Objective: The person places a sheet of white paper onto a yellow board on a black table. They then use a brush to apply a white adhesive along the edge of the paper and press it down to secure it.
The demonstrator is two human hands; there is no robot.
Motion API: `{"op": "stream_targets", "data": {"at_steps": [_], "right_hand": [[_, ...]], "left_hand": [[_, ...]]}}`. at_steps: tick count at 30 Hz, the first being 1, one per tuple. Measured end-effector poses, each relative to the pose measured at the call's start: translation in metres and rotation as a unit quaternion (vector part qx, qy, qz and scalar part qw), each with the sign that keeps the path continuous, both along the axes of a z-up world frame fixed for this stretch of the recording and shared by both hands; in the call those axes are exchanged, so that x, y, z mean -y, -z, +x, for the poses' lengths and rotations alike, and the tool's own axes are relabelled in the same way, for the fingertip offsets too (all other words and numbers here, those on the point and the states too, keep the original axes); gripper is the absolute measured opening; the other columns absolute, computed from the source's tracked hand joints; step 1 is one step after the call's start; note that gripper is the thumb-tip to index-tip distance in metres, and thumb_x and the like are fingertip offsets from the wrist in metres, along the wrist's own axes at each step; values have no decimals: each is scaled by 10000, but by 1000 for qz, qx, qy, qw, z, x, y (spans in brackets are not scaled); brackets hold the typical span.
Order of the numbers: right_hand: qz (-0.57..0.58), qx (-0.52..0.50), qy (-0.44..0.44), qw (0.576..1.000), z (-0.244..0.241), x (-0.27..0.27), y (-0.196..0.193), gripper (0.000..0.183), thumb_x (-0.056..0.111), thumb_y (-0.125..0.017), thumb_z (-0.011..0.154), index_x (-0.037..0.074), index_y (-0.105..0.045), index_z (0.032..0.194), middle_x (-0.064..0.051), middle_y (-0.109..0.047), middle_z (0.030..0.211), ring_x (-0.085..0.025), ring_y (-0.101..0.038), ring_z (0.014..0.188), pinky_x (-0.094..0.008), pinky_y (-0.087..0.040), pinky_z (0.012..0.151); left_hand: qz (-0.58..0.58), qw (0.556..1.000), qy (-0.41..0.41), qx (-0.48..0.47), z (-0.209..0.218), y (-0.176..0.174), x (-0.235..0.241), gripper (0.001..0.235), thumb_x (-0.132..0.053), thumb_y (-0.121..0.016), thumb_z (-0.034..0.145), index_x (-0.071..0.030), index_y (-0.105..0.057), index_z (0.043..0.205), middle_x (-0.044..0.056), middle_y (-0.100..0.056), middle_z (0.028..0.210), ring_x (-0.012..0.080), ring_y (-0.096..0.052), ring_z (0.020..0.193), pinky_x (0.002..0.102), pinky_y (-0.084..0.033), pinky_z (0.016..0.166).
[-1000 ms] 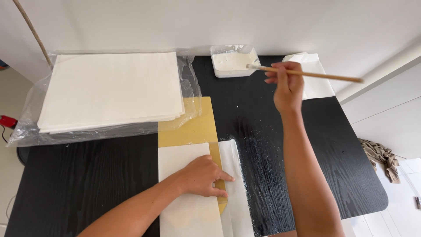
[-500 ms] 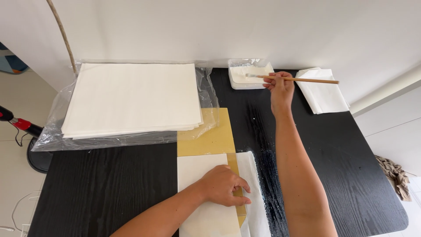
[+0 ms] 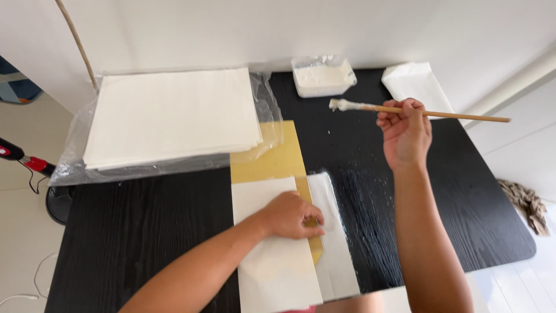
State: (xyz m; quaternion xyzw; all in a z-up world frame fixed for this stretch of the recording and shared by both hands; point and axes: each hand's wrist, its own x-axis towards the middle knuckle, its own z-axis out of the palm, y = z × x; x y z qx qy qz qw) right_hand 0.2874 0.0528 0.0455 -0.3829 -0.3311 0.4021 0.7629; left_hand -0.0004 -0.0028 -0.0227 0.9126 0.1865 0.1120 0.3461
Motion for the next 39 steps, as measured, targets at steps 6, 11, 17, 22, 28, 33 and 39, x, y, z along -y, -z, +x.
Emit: {"op": "stream_targets", "data": {"at_steps": [6, 11, 17, 22, 28, 33, 39], "right_hand": [[-26, 40, -46, 998, 12, 105, 22, 120, 91, -501, 1053, 121, -486, 1168, -152, -661, 914, -204, -704, 717, -262, -572, 611], [-42, 91, -136, 986, 36, 124, 47, 90, 72, -482, 995, 31, -495, 1074, -296, -661, 824, -302, -709, 611, -343, -570, 483], [-50, 223, -363, 903, 19, 69, 0, 147, 46, -510, 920, -65, -566, 999, -302, -693, 769, -275, -724, 582, -340, -602, 459], [-63, 190, -493, 847, 14, 42, 7, 161, 48, -553, 850, -87, -592, 929, -291, -686, 709, -268, -714, 537, -332, -599, 427], [-72, 151, -541, 824, 24, 47, 31, 93, 36, -528, 852, -50, -549, 881, -301, -688, 755, -270, -732, 550, -333, -605, 416], [-69, 252, -492, 830, 17, 50, 17, 163, -44, -627, 835, -66, -536, 968, -251, -704, 772, -214, -723, 581, -311, -617, 454], [-134, 310, -467, 817, 6, 60, 7, 272, -102, -598, 830, -84, -533, 1093, -225, -715, 794, -205, -702, 633, -318, -623, 528]], "left_hand": [[47, 998, -2, -35, 0, 0, 2, 306, -449, -716, 882, -182, -718, 1032, 25, -668, 634, 208, -695, 682, 321, -485, 771], [49, 996, 8, -78, 1, -17, 5, 281, -423, -727, 900, -169, -693, 1015, 18, -654, 619, 183, -665, 647, 313, -470, 746], [118, 986, 37, -108, 2, -24, 1, 321, -467, -658, 949, -159, -696, 1031, 29, -630, 599, 172, -612, 583, 309, -448, 691], [110, 985, 16, -134, 6, -24, -2, 352, -506, -688, 926, -154, -665, 940, 30, -607, 592, 169, -617, 582, 317, -453, 674], [109, 986, 19, -122, 4, -23, 0, 388, -494, -704, 924, -185, -598, 716, -11, -556, 526, 156, -575, 544, 312, -440, 651], [95, 988, 25, -118, 4, -27, -5, 421, -482, -722, 919, -180, -581, 662, 2, -554, 522, 152, -568, 544, 316, -437, 643], [93, 988, 24, -119, 4, -25, -3, 402, -479, -709, 924, -184, -594, 676, 3, -569, 540, 147, -576, 555, 313, -434, 649]]}}
